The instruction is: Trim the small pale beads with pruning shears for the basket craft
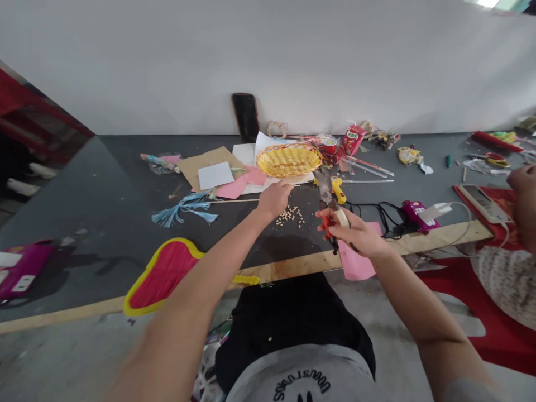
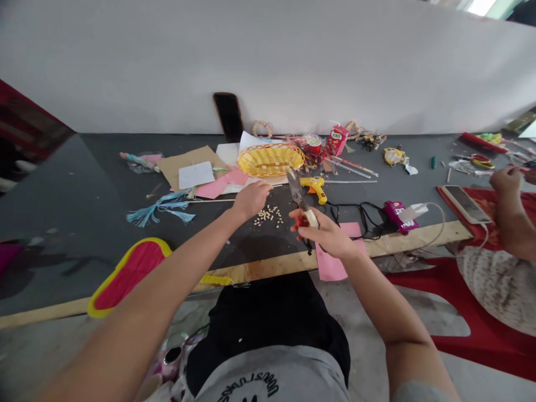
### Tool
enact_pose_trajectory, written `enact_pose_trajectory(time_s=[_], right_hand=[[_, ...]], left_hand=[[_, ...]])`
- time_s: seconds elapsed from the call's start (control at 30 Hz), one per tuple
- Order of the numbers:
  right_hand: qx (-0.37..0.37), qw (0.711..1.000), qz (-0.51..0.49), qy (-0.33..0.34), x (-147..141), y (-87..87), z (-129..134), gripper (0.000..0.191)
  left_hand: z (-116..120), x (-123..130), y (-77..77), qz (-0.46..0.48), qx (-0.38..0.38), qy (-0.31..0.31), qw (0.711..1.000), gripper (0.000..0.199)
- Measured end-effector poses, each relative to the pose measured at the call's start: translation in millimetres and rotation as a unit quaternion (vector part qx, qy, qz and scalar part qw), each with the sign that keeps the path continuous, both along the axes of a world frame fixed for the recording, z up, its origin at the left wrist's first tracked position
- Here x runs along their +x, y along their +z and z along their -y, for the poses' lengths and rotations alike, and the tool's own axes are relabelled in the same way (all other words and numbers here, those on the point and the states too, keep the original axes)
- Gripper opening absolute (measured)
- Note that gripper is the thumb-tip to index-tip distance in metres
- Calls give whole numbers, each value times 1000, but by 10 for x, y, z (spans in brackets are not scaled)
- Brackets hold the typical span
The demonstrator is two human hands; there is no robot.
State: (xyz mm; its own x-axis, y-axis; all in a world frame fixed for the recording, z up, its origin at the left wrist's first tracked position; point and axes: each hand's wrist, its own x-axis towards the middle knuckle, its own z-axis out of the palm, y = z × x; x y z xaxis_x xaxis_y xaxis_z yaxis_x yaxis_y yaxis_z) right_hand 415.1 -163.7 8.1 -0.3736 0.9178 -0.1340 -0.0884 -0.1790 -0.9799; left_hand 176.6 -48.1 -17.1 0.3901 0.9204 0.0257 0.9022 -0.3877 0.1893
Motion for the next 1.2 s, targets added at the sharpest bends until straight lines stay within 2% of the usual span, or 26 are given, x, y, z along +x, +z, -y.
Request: enact_pose_trajectory(time_s=[0.1,0.23,0.37,0.53,0.9,1.2], right_hand=[[11,999,40,24,35,-6,55,40],[10,996,72,42,115,-1,92,46],[33,993,100,47,160,15,27,47],[62,988,125,63,93,57,-93,46],[80,981,140,106,-104,147,-221,51],[80,982,152,81,5,124,-252,47]], left_hand=[[-166,178,20,-14,2,7,1000,41],[-276,259,54,-35,8,16,999,38],[-307,242,57,-37,29,5,999,36],[-320,184,-9,-37,55,-1,998,38],[-311,152,-89,-41,53,-15,998,36],[-286,75,-82,-19,27,-17,999,34]])
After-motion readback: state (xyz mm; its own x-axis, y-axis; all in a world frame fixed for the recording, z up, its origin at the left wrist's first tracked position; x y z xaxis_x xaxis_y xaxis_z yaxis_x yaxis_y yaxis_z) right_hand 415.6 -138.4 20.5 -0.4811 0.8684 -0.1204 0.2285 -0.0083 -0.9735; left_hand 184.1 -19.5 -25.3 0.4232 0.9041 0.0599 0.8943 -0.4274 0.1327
